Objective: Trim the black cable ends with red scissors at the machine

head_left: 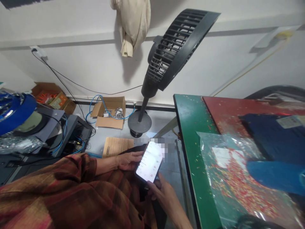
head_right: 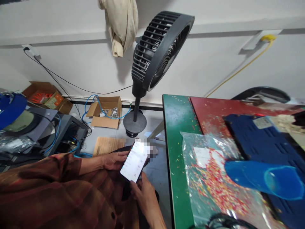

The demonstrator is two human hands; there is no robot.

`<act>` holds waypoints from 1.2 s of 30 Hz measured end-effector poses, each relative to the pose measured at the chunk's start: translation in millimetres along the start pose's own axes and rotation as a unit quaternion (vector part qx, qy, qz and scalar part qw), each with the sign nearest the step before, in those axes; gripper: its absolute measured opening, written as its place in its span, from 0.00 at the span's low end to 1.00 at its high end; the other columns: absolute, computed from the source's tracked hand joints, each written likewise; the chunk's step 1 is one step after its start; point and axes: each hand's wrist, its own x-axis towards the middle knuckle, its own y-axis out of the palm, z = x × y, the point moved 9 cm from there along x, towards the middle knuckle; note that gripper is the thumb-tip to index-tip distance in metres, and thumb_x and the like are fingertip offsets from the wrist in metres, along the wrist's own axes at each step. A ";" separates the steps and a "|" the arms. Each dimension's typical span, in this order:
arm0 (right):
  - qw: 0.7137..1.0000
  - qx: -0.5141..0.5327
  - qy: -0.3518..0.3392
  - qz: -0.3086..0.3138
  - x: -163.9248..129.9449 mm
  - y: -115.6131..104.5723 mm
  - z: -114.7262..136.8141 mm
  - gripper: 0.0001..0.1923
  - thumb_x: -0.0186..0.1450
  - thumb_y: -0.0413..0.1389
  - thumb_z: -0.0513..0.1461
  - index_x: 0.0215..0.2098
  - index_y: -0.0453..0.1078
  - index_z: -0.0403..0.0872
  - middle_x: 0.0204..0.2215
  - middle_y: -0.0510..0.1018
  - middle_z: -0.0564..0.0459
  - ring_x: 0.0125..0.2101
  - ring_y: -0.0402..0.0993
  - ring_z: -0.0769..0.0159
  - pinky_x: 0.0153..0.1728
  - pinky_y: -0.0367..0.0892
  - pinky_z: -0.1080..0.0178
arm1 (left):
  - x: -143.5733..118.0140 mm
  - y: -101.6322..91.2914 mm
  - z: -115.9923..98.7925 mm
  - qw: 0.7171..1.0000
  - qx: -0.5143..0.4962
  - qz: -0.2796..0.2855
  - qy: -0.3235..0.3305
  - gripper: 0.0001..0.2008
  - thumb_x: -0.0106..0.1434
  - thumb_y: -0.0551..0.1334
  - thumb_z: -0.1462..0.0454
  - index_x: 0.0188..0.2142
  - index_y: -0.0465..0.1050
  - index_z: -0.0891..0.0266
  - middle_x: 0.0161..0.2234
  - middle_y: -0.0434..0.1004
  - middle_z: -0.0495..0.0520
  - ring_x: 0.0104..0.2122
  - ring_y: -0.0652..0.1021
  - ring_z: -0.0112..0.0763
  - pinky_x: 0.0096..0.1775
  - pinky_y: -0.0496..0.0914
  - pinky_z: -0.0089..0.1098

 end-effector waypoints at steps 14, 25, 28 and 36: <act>1.000 -0.005 -0.006 0.004 0.0 0.1 -1.9 0.28 0.54 0.47 0.49 0.48 0.58 0.40 0.19 0.73 0.54 0.18 0.70 0.62 0.21 0.62 0.62 | 0.8 -1.3 0.3 1.000 0.001 -0.002 -0.002 0.20 0.58 0.60 0.68 0.51 0.67 0.57 0.47 0.71 0.55 0.46 0.72 0.32 0.50 0.62 0.36; 1.000 -0.023 -0.004 0.012 -0.9 0.9 1.3 0.28 0.55 0.45 0.49 0.47 0.57 0.38 0.21 0.74 0.51 0.20 0.71 0.61 0.22 0.62 0.62 | -0.2 0.9 -1.1 1.000 0.002 0.002 -0.007 0.19 0.59 0.59 0.68 0.51 0.67 0.60 0.47 0.71 0.56 0.47 0.72 0.33 0.50 0.62 0.36; 0.999 -0.034 -0.006 0.010 -0.5 0.7 1.3 0.28 0.55 0.45 0.50 0.47 0.57 0.39 0.21 0.75 0.51 0.20 0.71 0.61 0.22 0.62 0.62 | 0.4 0.1 -0.8 1.000 0.001 0.003 -0.008 0.19 0.59 0.59 0.68 0.51 0.68 0.59 0.49 0.71 0.56 0.47 0.72 0.33 0.51 0.62 0.36; 1.000 -0.029 -0.003 0.001 0.1 -0.7 0.2 0.27 0.55 0.44 0.50 0.46 0.58 0.41 0.20 0.74 0.53 0.20 0.72 0.61 0.21 0.62 0.62 | 0.7 -1.1 -0.4 1.000 -0.002 -0.002 -0.014 0.20 0.58 0.59 0.69 0.52 0.66 0.61 0.47 0.71 0.56 0.46 0.72 0.33 0.51 0.60 0.38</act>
